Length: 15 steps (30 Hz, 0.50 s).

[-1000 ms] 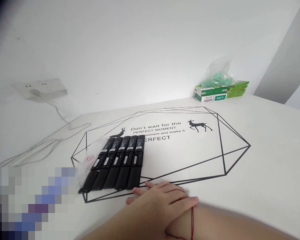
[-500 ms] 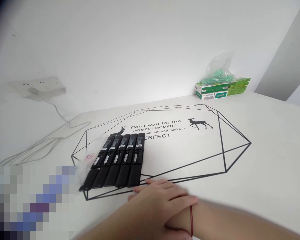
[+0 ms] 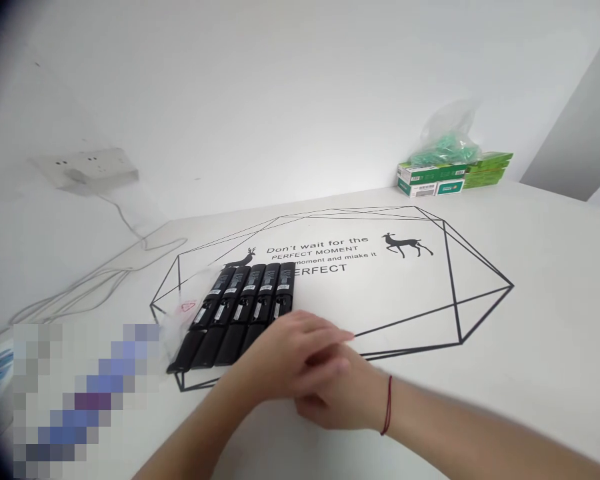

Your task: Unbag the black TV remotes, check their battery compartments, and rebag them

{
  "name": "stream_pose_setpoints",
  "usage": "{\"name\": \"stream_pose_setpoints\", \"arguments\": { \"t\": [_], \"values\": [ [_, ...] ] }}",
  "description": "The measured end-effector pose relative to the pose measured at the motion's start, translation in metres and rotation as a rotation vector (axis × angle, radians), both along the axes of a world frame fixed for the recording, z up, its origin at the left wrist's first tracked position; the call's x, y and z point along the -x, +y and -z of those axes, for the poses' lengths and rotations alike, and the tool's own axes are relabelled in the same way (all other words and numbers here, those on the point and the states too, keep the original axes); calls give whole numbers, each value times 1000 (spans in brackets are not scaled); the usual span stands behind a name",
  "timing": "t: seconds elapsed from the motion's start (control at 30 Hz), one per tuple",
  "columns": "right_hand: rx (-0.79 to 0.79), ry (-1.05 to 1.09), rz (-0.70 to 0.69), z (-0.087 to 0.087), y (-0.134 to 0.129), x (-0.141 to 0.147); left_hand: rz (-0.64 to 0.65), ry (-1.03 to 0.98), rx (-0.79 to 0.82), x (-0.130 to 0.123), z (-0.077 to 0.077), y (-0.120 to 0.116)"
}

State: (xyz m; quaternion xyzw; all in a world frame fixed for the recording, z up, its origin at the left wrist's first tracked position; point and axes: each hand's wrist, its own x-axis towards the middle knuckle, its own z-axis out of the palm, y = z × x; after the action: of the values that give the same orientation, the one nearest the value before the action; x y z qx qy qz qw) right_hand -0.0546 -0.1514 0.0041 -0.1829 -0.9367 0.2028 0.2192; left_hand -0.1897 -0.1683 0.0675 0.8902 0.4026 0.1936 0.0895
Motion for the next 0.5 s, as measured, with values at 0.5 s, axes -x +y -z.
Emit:
{"name": "stream_pose_setpoints", "arguments": {
  "t": [0.5],
  "values": [
    [-109, -47, 79, -5, 13, 27, -772, -156, -79, 69, 0, 47]
  ]
}}
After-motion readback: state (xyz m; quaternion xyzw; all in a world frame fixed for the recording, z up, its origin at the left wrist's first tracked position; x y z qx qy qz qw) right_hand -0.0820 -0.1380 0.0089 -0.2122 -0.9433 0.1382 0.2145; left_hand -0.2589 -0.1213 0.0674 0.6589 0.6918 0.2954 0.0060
